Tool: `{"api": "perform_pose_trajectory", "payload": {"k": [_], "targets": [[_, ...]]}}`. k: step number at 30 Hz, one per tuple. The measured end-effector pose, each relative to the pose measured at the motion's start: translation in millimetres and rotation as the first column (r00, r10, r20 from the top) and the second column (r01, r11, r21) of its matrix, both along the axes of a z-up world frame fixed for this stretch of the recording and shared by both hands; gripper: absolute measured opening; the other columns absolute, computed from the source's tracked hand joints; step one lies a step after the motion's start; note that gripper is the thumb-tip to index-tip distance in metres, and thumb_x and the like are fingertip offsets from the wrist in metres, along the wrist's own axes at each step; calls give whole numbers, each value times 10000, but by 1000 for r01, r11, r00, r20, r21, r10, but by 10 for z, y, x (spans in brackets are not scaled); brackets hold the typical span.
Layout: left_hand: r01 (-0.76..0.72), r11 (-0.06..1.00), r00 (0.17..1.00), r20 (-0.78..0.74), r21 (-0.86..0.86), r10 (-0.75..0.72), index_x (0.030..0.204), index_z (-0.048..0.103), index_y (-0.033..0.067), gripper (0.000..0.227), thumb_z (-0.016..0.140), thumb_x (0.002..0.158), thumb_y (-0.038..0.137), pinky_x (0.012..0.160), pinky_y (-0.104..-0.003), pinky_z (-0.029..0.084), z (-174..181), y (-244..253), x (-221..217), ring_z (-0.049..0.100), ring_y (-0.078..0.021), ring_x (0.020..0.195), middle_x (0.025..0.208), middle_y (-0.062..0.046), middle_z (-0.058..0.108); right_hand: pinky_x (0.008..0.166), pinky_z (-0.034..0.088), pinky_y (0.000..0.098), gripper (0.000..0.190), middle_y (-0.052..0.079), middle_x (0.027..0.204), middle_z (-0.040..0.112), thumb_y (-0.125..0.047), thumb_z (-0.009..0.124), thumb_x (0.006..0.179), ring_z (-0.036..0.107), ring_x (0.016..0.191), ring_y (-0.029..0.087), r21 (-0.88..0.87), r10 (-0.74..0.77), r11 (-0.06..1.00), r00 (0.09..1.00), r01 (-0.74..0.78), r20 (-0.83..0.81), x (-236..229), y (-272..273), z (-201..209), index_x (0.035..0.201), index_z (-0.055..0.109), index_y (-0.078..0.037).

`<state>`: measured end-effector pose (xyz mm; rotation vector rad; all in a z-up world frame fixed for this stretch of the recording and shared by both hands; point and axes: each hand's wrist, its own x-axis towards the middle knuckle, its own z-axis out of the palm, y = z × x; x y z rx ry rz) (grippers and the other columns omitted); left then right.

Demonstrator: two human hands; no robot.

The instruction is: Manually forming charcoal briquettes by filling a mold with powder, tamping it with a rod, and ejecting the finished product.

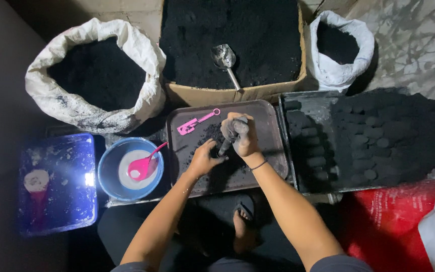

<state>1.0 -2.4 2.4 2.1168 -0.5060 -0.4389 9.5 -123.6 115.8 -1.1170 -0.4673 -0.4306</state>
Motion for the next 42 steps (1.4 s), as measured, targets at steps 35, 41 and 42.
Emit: {"api": "perform_pose_trajectory", "payload": {"k": [35, 41, 42], "targets": [[-97, 972, 911, -412, -212, 1, 1230, 396, 3, 721, 771, 667, 250, 998, -486, 330, 30, 35, 52, 346, -382, 1213, 1269, -218, 401, 402, 280, 219, 368, -27, 462, 302, -227, 471, 802, 286, 428, 84, -367, -39, 929, 968, -56, -248, -180, 210, 711, 475, 344, -117], [-123, 975, 811, -585, -187, -10, 1311, 345, -1, 846, 770, 640, 290, 1019, -455, 326, 216, -29, 9, 373, -352, 1226, 1285, -226, 430, 382, 204, 196, 377, -3, 447, 214, -256, 457, 825, 216, 398, 80, -211, -33, 977, 973, -17, -230, -67, 154, 412, 505, 312, -120], [-129, 970, 799, -601, -207, -22, 1341, 299, -36, 913, 776, 627, 276, 1020, -459, 318, 294, -52, 1, 367, -363, 1226, 1284, -255, 417, 374, 195, 196, 372, -5, 449, 207, -242, 461, 823, 215, 393, 75, -183, -30, 983, 980, -7, -197, -55, 158, 408, 511, 298, -120]]}}
